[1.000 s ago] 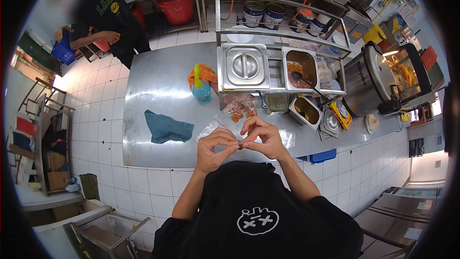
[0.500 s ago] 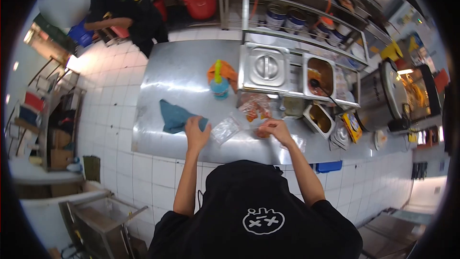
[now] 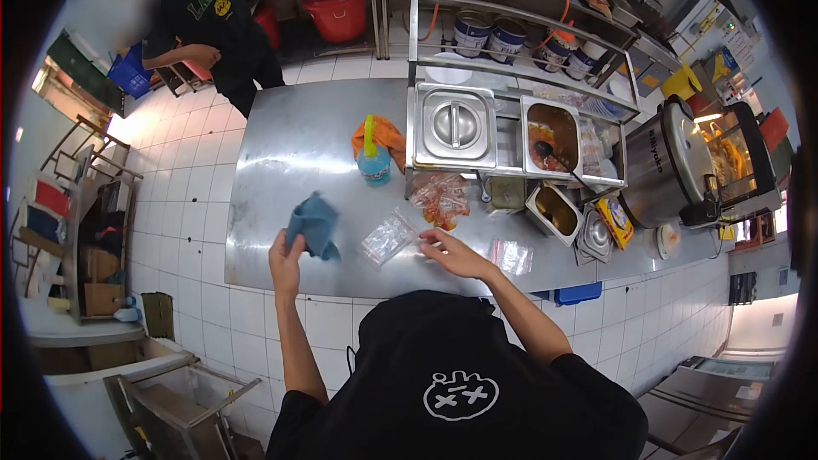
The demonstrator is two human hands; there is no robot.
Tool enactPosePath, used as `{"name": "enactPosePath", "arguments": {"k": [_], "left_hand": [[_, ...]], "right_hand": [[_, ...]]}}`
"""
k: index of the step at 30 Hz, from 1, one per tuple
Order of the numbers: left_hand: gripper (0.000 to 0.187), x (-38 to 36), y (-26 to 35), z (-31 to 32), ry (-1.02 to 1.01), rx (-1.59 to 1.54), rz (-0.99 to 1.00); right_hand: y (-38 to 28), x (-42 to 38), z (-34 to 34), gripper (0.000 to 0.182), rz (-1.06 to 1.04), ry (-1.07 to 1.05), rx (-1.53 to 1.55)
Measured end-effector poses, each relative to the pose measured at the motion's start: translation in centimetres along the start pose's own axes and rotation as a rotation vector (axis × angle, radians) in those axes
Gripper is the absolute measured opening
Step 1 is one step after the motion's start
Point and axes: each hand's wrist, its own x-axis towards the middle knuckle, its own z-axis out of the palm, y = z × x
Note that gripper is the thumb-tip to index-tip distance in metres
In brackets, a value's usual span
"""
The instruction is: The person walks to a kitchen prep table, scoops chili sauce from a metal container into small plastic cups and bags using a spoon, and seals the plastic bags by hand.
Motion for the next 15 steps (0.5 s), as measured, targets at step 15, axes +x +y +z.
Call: {"name": "enactPosePath", "arguments": {"k": [15], "left_hand": [[0.042,-5.0,6.1,11.8,-0.515,0.326,0.152]], "right_hand": [[-5.0,-1.1,5.3,0.059,-0.131,0.143,0.444]]}}
